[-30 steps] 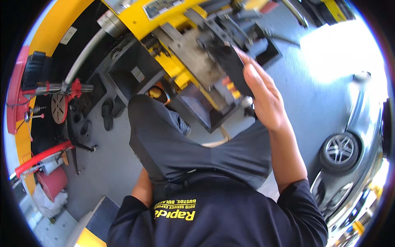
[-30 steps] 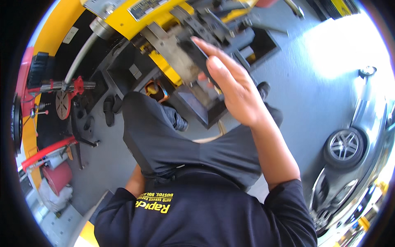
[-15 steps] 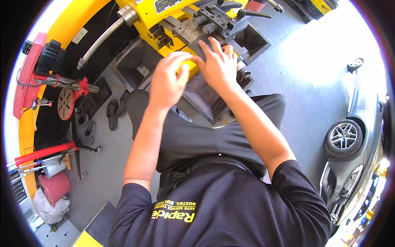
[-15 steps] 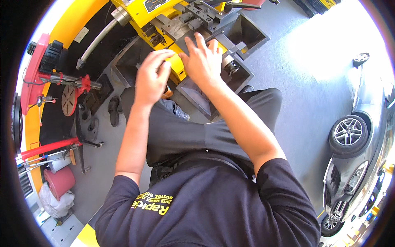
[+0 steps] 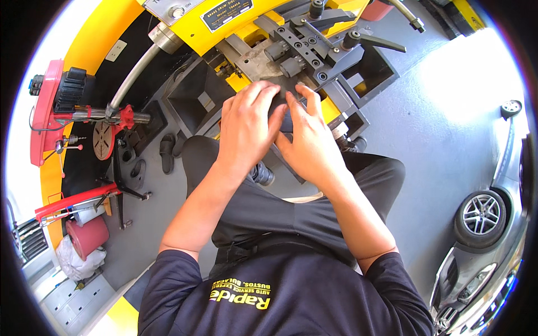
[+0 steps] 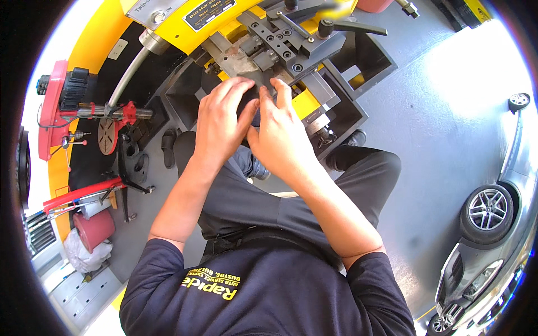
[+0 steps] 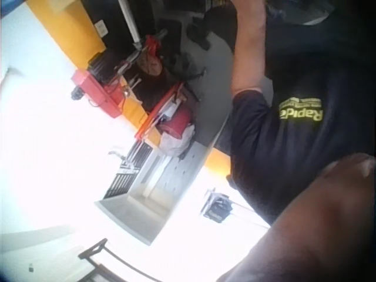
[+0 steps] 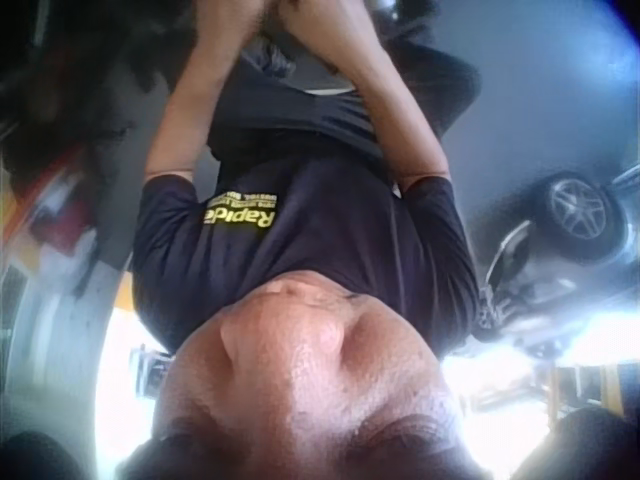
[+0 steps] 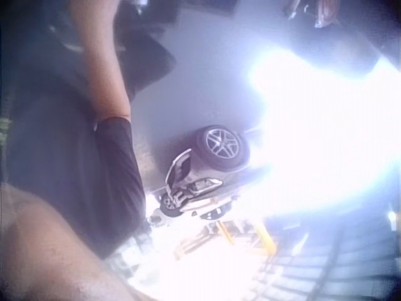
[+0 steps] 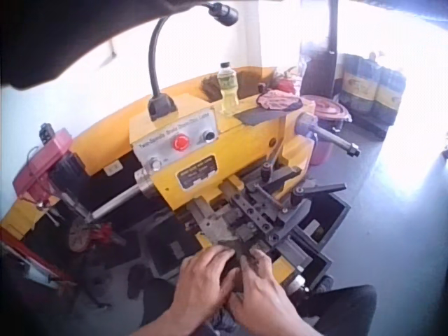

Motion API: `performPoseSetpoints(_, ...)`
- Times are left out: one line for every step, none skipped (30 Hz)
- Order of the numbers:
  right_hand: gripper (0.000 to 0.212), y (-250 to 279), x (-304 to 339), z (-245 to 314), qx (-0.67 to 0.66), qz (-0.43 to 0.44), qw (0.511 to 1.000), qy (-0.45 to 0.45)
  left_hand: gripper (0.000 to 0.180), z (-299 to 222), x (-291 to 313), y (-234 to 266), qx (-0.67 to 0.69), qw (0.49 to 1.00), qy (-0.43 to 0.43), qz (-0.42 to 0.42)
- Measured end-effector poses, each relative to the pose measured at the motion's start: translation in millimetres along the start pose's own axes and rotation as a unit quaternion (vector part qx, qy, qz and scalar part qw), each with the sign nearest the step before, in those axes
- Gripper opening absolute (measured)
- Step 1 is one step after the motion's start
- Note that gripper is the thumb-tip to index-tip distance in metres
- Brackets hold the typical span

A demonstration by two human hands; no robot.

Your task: The person cleans a yellow brake lathe by applying liquid from a bottle onto a sponge and scrubbing various surfaces. They then use a cloth to wipe the machine, repeating the scrubbing and wiping actions across different parts of the equipment.

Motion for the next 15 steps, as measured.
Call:
performPoseSetpoints(0.071, -0.2, -0.8, -0.8, -0.022, 0.006, 1.0, -0.001, 0.035, 3.1, -4.1, 0.1, 0.006, 1.0, 0.005, 0.0)
performPoseSetpoints(0.069, -4.9, -1.3, -1.5, -0.05, 0.023, 0.998, -0.002, 0.037, 4.0, -5.7, 3.2, -0.018, 1.0, 0.005, -0.003)
performPoseSetpoints(0.069, -6.1, -1.8, 0.0, -0.061, 0.029, 0.998, 0.002, 0.043, 10.8, -7.6, 1.7, -0.036, 0.999, 0.016, -0.002)
performPoseSetpoints(0.068, -6.4, -1.9, 2.7, -0.072, 0.035, 0.997, 0.005, 0.043, 17.0, -11.4, 2.1, -0.051, 0.999, 0.018, 0.0)
performPoseSetpoints(0.068, -5.8, -1.3, 5.1, -0.083, 0.041, 0.996, 0.008, 0.043, 22.8, -15.7, 4.3, -0.066, 0.998, 0.02, 0.002)
performPoseSetpoints(0.065, -0.5, 0.1, 5.2, -0.093, 0.038, 0.995, 0.01, 0.039, 24.0, -24.1, 10.4, -0.082, 0.996, 0.019, 0.01)
performPoseSetpoints(0.064, 2.2, 1.3, 4.0, -0.1, 0.045, 0.994, 0.013, 0.04, 32.6, -31.1, 12.5, -0.062, 0.996, 0.05, 0.037)
performPoseSetpoints(0.063, 4.5, 2.9, 1.8, -0.106, 0.053, 0.993, 0.015, 0.041, 37.3, -36.3, 13.5, -0.066, 0.996, 0.043, 0.032)
performPoseSetpoints(0.062, 6.9, 5.6, -0.2, -0.111, 0.062, 0.992, 0.015, 0.042, 40.3, -39.6, 11.8, -0.065, 0.997, 0.036, 0.028)
performPoseSetpoints(0.056, 9.8, 6.5, -1.5, -0.171, 0.089, 0.981, -0.013, 0.04, 41.4, -41.9, 10.9, -0.075, 0.996, 0.043, 0.033)
performPoseSetpoints(0.055, 9.8, 8.2, -4.1, -0.178, 0.086, 0.98, -0.005, 0.04, 42.0, -43.5, 9.7, -0.083, 0.995, 0.039, 0.025)
performPoseSetpoints(0.055, 10.9, 9.5, -6.5, -0.185, 0.082, 0.979, 0.003, 0.039, 42.4, -45.6, 8.6, -0.092, 0.995, 0.034, 0.018)
performPoseSetpoints(0.054, 11.4, 11.5, -7.8, -0.192, 0.078, 0.978, 0.011, 0.039, 43.6, -46.2, 7.8, -0.1, 0.995, 0.029, 0.01)
performPoseSetpoints(0.05, 12.9, 15.4, -7.6, -0.203, 0.067, 0.977, 0.011, 0.038, 45.4, -44.6, 6.6, -0.099, 0.995, 0.023, 0.005)
performPoseSetpoints(0.048, 14.3, 15.8, -9.1, -0.206, 0.062, 0.976, 0.013, 0.037, 47.7, -44.8, 5.6, -0.096, 0.995, 0.014, 0.004)
Point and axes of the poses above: each hand's wrist, its own x-axis away from the middle knuckle, its own y-axis out of the back of the hand, z = x × y, the point moved 6 cm from there along -x, towards the middle knuckle, and after that the axes turned 10 degrees about z, right-handed, at the moved point
